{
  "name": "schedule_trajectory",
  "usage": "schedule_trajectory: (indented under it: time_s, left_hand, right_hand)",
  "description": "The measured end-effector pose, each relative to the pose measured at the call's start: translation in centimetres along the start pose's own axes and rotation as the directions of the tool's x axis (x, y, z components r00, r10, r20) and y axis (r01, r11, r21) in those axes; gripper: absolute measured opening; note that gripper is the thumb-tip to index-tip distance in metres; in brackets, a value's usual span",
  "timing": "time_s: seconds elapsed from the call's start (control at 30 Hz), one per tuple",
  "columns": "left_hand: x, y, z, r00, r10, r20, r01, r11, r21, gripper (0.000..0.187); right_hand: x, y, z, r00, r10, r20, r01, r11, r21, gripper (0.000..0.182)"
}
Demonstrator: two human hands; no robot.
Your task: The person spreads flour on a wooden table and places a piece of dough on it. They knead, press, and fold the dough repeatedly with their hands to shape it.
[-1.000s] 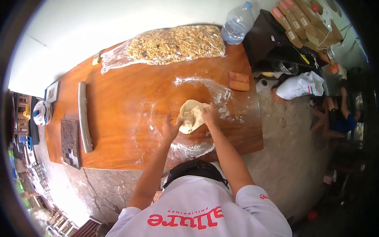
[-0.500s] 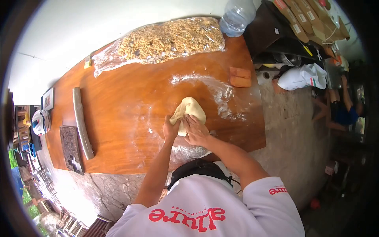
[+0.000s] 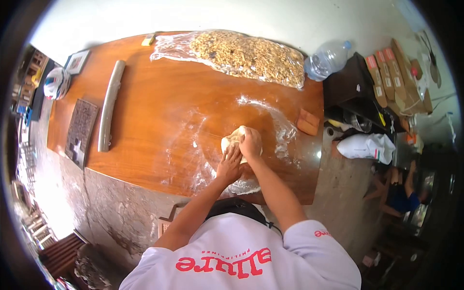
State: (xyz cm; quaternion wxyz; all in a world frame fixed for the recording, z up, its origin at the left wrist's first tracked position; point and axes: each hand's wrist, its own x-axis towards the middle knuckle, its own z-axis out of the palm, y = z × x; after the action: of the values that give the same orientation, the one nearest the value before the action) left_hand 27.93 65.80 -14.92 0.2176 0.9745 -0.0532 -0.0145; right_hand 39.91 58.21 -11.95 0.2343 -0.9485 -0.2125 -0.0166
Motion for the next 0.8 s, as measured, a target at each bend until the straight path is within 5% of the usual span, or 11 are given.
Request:
schedule_trajectory:
  time_s: [0.07, 0.13, 0.27, 0.33, 0.4, 0.47, 0.53, 0.57, 0.63, 0.67, 0.8]
  left_hand:
    - [-0.2, 0.1, 0.7, 1.0, -0.012, 0.019, 0.011, 0.998, 0.058, 0.07]
    - [0.6, 0.5, 0.0, 0.995, -0.035, 0.089, 0.031, 0.999, 0.039, 0.07]
    - [0.3, -1.8, 1.4, 0.994, 0.111, -0.003, -0.106, 0.943, -0.314, 0.057]
    - [-0.9, -3.0, -2.1, 0.974, 0.163, -0.158, -0.216, 0.883, -0.416, 0.039]
    - [-2.8, -3.8, -4.1, 0.944, -0.297, 0.142, 0.307, 0.637, -0.707, 0.025]
    - [-5.1, -5.2, -4.6, 0.924, -0.381, 0.02, 0.274, 0.626, -0.73, 0.022]
    - [-7.7, -6.9, -4.2, 0.89, -0.446, -0.095, 0.231, 0.621, -0.749, 0.02]
    - [-9.0, -7.9, -3.8, 0.852, -0.52, -0.058, 0.299, 0.574, -0.763, 0.02]
    - [-10.3, -8.5, -4.1, 0.816, -0.577, -0.019, 0.363, 0.539, -0.76, 0.02]
    - [-10.5, -8.5, -4.5, 0.788, -0.616, 0.009, 0.389, 0.486, -0.782, 0.02]
    - [-8.5, -8.0, -4.4, 0.799, -0.6, -0.026, 0.298, 0.435, -0.85, 0.02]
  right_hand:
    - [-2.8, -1.1, -0.7, 0.99, 0.068, 0.12, -0.066, 0.998, -0.021, 0.032]
    - [-5.5, -0.5, -1.0, 0.925, -0.379, 0.008, 0.378, 0.919, -0.113, 0.04]
    - [-6.6, 0.2, -0.8, 0.966, -0.243, 0.086, 0.249, 0.966, -0.065, 0.044]
    - [-5.9, -0.1, -1.3, 0.95, -0.307, 0.053, 0.311, 0.944, -0.112, 0.043]
    - [-4.1, 0.0, -2.1, 0.922, -0.387, 0.033, 0.387, 0.909, -0.152, 0.043]
    - [-0.6, 1.0, -3.2, 0.85, -0.243, 0.467, 0.263, 0.964, 0.022, 0.04]
    - [4.0, 3.6, -3.1, 0.755, -0.126, 0.643, -0.008, 0.979, 0.202, 0.038]
    - [4.8, 2.9, -3.8, 0.762, -0.125, 0.635, -0.017, 0.977, 0.212, 0.038]
    - [5.7, 0.6, -5.6, 0.958, 0.228, 0.171, -0.243, 0.968, 0.07, 0.036]
    - [5.2, 0.1, -4.6, 0.957, 0.241, 0.161, -0.256, 0.963, 0.083, 0.036]
    - [-3.6, 0.7, 0.6, 0.922, -0.386, 0.006, 0.385, 0.916, -0.111, 0.046]
